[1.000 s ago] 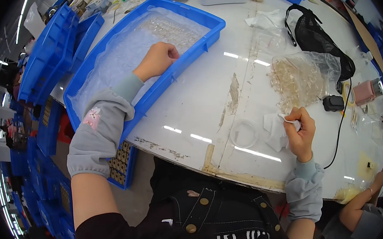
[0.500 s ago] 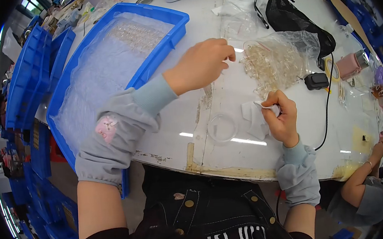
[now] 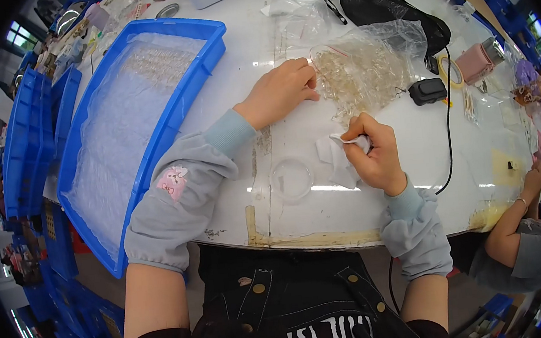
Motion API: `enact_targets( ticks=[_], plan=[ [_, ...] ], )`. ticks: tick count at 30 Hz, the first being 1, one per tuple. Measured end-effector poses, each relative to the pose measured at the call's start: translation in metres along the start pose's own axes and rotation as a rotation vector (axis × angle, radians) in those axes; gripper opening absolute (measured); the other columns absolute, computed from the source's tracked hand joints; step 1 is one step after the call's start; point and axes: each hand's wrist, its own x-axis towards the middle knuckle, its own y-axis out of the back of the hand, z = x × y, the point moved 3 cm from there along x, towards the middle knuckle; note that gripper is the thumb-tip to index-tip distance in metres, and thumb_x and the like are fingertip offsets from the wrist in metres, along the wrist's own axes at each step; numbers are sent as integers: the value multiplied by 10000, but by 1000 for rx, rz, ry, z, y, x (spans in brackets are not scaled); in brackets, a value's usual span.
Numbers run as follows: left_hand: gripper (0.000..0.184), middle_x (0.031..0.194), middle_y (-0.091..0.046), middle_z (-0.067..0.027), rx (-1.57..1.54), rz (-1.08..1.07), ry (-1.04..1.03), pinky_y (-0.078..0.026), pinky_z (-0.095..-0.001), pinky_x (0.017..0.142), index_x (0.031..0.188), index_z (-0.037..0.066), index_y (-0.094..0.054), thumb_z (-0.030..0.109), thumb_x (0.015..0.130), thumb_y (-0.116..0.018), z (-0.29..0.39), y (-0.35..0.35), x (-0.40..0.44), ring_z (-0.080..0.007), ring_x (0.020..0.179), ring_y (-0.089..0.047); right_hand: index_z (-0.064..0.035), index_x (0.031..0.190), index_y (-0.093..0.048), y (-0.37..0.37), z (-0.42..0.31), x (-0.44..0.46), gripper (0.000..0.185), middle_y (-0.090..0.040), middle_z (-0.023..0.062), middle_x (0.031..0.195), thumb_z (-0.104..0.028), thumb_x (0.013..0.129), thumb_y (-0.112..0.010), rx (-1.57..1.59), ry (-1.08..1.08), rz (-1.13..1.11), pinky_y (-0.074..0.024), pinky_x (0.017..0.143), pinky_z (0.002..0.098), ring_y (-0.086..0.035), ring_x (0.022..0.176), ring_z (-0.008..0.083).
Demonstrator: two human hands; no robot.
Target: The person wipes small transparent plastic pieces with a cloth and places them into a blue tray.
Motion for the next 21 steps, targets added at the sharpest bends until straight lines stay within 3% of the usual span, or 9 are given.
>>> enact_targets(
  ticks=[6,9,12,15,18,21],
  plan=[
    [212,851,-584,-86,-46,33,42,-480,-383,768,859,38,-559,175,802,-711,2,2,-5,-282,875,-584,22,798,-544,0,-1,1,93,-510,92,655,45,709,-553,-5,3,-1,-357,514,292,-452,546,163],
    [193,851,-588,-92,-47,93,24,-489,-351,681,909,23,-617,134,808,-739,3,3,-7,-249,739,-581,21,801,-545,0,0,0,97,-511,91,656,42,707,-553,-6,3,-1,-356,514,292,-452,546,162],
    [191,853,-591,-91,-50,119,51,-487,-363,726,942,29,-668,169,819,-708,5,5,-11,-265,792,-586,19,799,-546,-1,1,0,90,-512,88,657,46,714,-559,-8,4,4,-356,513,291,-453,548,157],
    [249,873,-607,-54,-137,127,90,-468,-286,670,1088,44,-695,130,856,-722,13,9,-18,-158,756,-584,13,819,-550,-1,-1,-1,93,-515,78,664,54,739,-573,4,-10,11,-358,517,285,-454,557,143],
    [224,965,-651,-21,-614,86,304,-469,-255,710,1113,44,-699,116,901,-689,30,9,-30,-104,828,-599,4,873,-550,-3,-4,0,115,-518,67,685,67,783,-586,27,-13,36,-363,526,276,-457,573,128],
    [211,1066,-697,-43,-1039,44,441,-498,-254,772,1097,26,-702,147,927,-666,41,3,-46,-104,908,-631,-1,931,-543,-7,-9,-1,139,-520,62,710,76,824,-587,75,20,70,-370,536,269,-463,587,120]
  ],
)
